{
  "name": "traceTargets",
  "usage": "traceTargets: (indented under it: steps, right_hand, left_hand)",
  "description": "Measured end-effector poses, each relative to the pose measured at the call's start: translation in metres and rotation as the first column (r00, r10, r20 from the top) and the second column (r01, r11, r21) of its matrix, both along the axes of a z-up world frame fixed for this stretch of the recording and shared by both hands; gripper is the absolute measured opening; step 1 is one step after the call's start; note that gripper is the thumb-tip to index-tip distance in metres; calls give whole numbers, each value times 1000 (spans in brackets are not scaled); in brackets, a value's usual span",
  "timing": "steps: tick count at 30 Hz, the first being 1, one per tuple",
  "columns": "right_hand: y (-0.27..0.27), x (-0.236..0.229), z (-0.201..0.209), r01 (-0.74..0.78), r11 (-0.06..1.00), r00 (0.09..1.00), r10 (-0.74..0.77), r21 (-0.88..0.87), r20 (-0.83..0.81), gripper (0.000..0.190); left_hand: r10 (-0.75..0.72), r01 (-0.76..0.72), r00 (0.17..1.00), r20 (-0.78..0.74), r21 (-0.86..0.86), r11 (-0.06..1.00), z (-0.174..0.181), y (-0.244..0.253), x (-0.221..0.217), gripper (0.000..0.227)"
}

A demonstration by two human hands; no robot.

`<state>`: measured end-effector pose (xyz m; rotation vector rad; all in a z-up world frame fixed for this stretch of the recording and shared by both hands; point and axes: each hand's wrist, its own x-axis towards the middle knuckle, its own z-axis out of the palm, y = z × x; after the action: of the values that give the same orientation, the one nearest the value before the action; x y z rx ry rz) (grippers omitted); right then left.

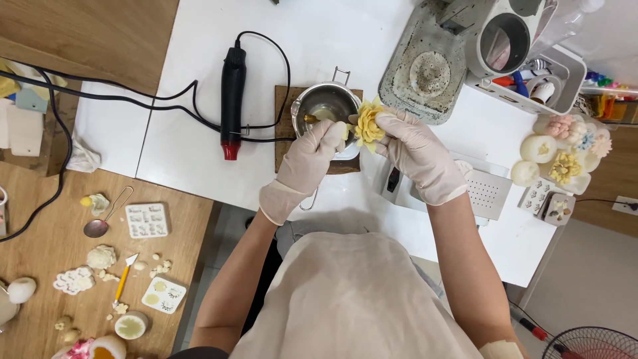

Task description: The recorder is assembling a decorative soap rose by dipping prepared soap petals into melted liquid soap and layering them.

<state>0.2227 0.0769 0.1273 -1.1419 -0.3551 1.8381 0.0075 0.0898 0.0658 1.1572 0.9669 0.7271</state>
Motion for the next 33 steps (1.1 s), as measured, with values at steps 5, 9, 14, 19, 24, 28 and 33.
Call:
traceTargets:
  steps: [5, 9, 14, 19, 24, 28, 33]
  right_hand:
    - [1, 4, -11, 26, 999, 999, -25, -37, 34, 38]
    - [6, -4, -8, 12, 999, 999, -10, -44, 47, 36]
    - [5, -1, -18, 19, 998, 998, -15, -64, 55, 31]
    - [7, -4, -13, 20, 996, 998, -15, -82, 58, 29]
    - [7, -6, -11, 8, 997, 999, -4, -78, 51, 36]
    - [6, -7, -8, -6, 997, 999, 9, -75, 38, 39]
    - [7, -10, -2, -33, 997, 998, 38, -71, 58, 42]
  left_hand:
    - [-28, 28, 999, -22, 3, 1000, 6, 3, -2, 28]
    - [-21, 21, 1000, 2, -8, 1000, 7, 4, -1, 28]
    - [-36, 36, 999, -9, -40, 999, 16, 7, -4, 30]
    - [-33, 31, 999, -18, -92, 995, 19, 7, -4, 31]
    - [-9, 12, 1000, 27, -115, 993, 18, 7, -4, 28]
    - [-21, 28, 998, 59, -117, 993, 13, 7, -5, 28]
    - [-29, 40, 997, 73, -158, 987, 18, 8, -5, 28]
